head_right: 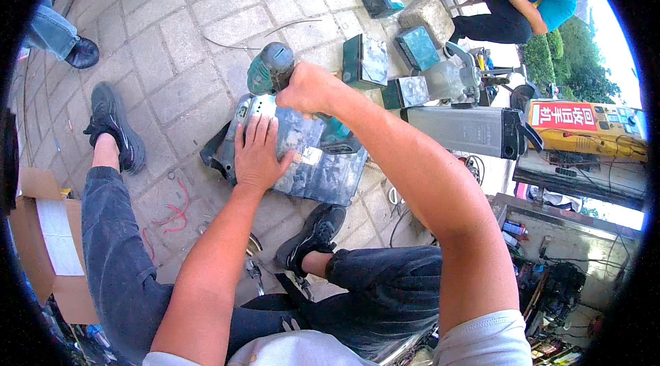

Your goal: The person sits on the ground and uses a cordless drill to remove and tighten screws on a large rectangular battery pack. They flip the pack over to access different sides and continue drilling while two other people sit nearby.

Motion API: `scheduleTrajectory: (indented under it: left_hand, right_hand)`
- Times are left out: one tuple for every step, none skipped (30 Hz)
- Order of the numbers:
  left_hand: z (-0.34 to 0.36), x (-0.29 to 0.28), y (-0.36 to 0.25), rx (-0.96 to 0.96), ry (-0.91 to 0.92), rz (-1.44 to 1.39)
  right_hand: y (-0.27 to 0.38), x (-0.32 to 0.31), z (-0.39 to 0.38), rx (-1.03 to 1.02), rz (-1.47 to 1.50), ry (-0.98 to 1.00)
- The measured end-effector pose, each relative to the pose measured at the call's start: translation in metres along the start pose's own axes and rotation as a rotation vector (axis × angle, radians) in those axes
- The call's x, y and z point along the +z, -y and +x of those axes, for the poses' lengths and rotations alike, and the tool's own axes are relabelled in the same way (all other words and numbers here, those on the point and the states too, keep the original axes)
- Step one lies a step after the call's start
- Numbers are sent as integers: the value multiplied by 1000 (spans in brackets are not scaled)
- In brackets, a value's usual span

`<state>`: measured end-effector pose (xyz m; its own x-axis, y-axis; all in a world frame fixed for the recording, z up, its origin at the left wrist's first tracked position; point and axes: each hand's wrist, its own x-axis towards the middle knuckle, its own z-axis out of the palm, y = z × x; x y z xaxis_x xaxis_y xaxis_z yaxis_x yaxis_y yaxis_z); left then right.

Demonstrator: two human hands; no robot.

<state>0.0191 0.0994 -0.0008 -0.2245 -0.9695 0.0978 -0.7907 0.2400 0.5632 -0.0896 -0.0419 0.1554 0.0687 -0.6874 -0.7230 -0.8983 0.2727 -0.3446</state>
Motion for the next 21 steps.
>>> scheduleTrajectory:
  left_hand:
    - [0,0,0,1,-1,-4]
    - [0,0,0,1,-3,-8]
    - [-1,0,0,-1,-3,-9]
    - [-1,0,0,-3,-4,-12]
    - [-1,0,1,-5,-5,-15]
    - [-1,1,0,2,-18,-21]
    - [-1,1,1,7,-29,-21]
    - [-1,1,0,12,-41,-23]
    - [0,2,-2,17,-69,-55]
    - [1,2,-5,21,-96,-82]
    - [-2,1,-3,19,-120,-102]
    - [-3,1,3,10,-162,-186]
    - [-4,1,14,-1,-202,-258]
    - [-3,0,25,-5,-245,-336]
    - [4,-9,32,-75,-349,-494]
    - [3,-4,46,-268,-481,-455]
    - [6,-6,56,-644,-322,-458]
    - [6,-3,101,-684,-324,-433]
    - [5,-2,136,-727,-172,-318]
    - [7,-7,148,-739,90,-302]
    - [11,-13,146,-700,263,-213]
  right_hand:
    - [0,0,0,7,-9,-1]
    - [1,0,1,14,-17,-2]
    - [1,0,1,21,-26,-4]
    - [1,1,1,15,-8,-4]
    - [-1,1,1,8,10,-5]
    - [-2,1,1,2,28,-6]
    - [-2,1,0,-6,-7,-13]
    - [-3,0,-2,-14,-42,-20]
    - [-6,-3,-4,-21,-78,-29]
    - [-8,-7,-9,-45,-73,-73]
    - [-12,-13,-19,-74,-65,-109]
    - [-17,-20,-30,-100,-55,-145]
    - [-14,-25,-49,-114,-11,-187]
    - [-19,-29,-70,-123,32,-237]
    - [-54,-28,-81,-278,135,-388]
    - [-91,-23,-93,-441,233,-540]
    - [-128,-21,-115,-280,133,-570]
    - [-154,-15,-131,-161,51,-587]
    - [-197,3,-140,-158,5,-636]
    - [-232,29,-152,-46,-15,-672]
    - [-265,57,-162,64,-27,-698]
